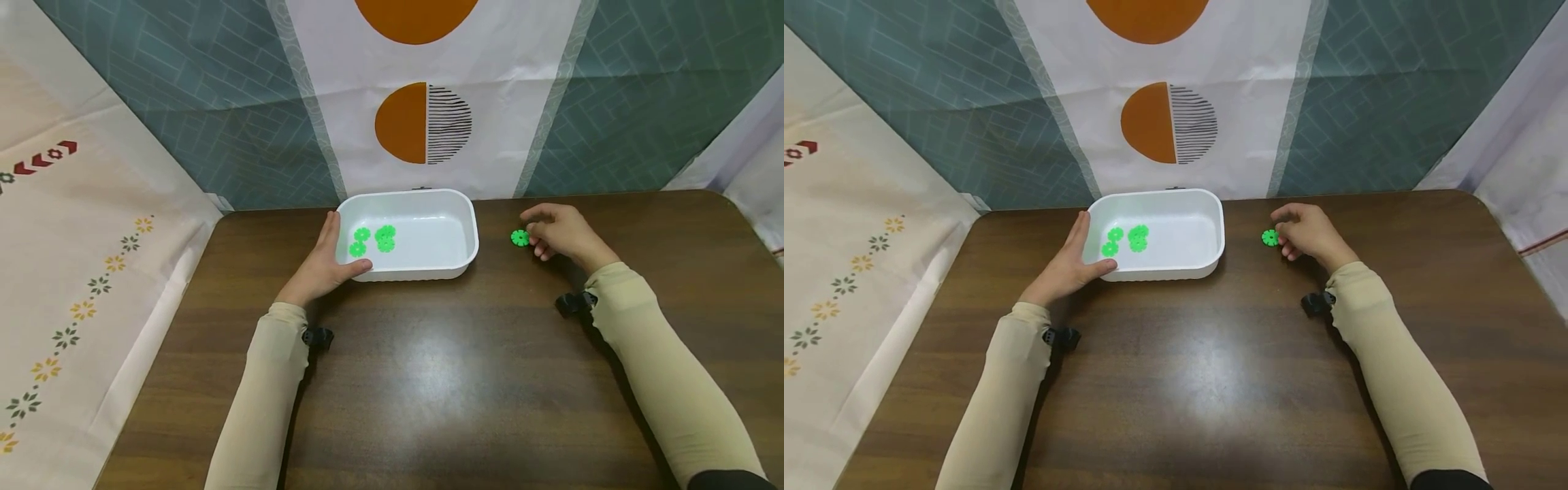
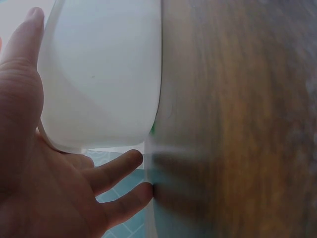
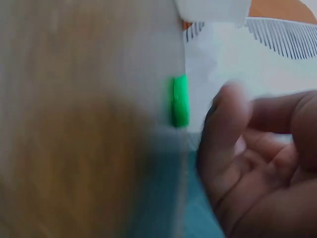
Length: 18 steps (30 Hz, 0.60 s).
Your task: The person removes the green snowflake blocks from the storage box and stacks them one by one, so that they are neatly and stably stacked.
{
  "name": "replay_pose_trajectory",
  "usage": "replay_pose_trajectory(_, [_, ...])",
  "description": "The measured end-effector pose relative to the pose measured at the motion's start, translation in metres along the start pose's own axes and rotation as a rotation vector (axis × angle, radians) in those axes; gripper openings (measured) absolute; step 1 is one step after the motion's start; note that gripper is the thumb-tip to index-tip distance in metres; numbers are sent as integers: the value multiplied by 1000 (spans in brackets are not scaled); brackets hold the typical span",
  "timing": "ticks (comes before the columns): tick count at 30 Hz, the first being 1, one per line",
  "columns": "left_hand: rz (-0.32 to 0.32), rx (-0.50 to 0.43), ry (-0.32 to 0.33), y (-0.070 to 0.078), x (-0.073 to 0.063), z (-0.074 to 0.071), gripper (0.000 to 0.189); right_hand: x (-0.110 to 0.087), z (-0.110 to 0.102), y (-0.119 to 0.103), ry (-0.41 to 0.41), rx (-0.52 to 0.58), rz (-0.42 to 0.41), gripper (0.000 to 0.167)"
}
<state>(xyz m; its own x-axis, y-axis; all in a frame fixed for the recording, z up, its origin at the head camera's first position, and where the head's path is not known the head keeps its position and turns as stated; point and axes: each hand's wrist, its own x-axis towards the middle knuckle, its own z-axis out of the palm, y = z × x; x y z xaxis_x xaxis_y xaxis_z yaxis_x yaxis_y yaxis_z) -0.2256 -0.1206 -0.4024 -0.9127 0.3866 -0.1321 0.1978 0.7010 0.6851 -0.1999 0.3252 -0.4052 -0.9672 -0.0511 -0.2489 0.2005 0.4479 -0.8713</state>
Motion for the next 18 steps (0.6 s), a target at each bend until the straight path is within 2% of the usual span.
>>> replay_pose_trajectory(10, [0, -13, 6, -1, 0, 1, 124, -13, 8, -46, 54, 121, -153, 26])
replay_pose_trajectory(18, [10, -20, 13, -1, 0, 0, 123, -11, 20, -92, 38, 124, -245, 23])
